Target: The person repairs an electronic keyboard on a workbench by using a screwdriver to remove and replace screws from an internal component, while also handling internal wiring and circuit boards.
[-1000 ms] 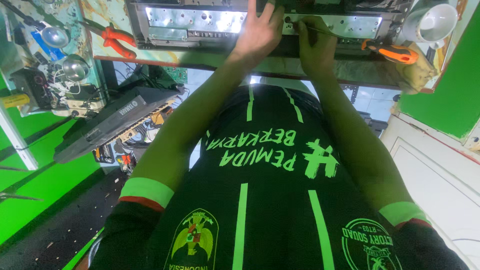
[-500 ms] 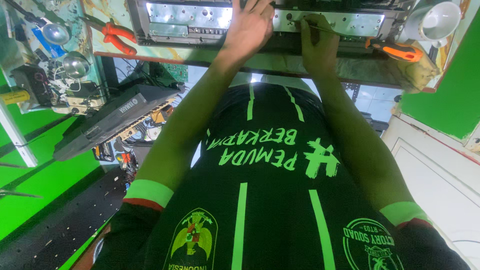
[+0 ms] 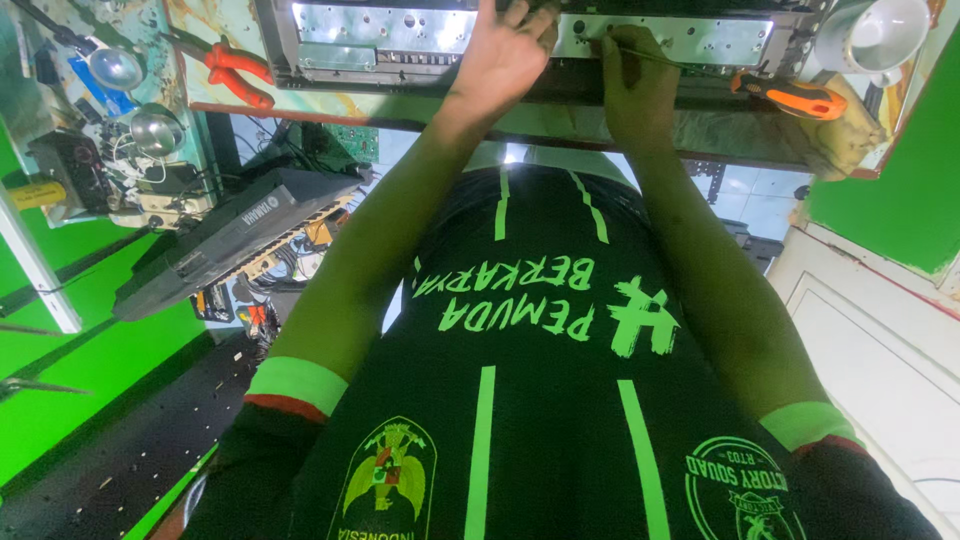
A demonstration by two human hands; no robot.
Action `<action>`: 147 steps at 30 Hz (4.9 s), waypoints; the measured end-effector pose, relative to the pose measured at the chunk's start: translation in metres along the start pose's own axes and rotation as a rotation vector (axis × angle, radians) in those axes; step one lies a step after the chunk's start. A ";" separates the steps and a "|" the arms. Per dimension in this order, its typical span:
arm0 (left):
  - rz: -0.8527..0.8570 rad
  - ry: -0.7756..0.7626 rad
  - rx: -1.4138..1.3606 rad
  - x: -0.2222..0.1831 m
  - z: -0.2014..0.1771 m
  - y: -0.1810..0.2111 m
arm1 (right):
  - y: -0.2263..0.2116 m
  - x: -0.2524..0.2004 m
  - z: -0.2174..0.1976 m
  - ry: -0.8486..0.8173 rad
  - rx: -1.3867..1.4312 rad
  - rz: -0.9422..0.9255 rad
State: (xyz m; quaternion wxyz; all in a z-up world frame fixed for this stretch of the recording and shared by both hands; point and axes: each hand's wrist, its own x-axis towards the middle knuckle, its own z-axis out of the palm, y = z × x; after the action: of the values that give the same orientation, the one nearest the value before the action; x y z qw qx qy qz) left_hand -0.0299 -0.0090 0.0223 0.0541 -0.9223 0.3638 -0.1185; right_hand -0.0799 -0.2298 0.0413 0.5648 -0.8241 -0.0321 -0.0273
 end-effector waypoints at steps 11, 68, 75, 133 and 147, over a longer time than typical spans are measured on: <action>0.253 -0.063 -0.074 0.005 -0.009 -0.015 | -0.002 0.004 0.003 0.009 0.035 0.020; -0.288 0.100 -0.951 0.003 -0.086 -0.001 | -0.050 0.016 0.006 -0.189 0.357 0.010; -0.256 0.062 -1.057 -0.020 -0.087 -0.009 | -0.066 0.012 -0.003 -0.400 0.447 0.189; -0.762 0.069 -0.887 -0.018 -0.012 0.025 | 0.005 0.023 0.032 -0.296 -0.330 -0.174; -1.038 -0.308 -1.498 -0.012 -0.033 0.015 | -0.025 0.024 0.021 -0.215 -0.056 0.045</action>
State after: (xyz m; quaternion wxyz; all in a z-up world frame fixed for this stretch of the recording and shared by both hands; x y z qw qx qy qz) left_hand -0.0572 -0.0123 0.0493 -0.5689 -0.7694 -0.1246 0.2625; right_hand -0.0584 -0.2006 0.0591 0.5353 -0.8383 -0.0731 0.0732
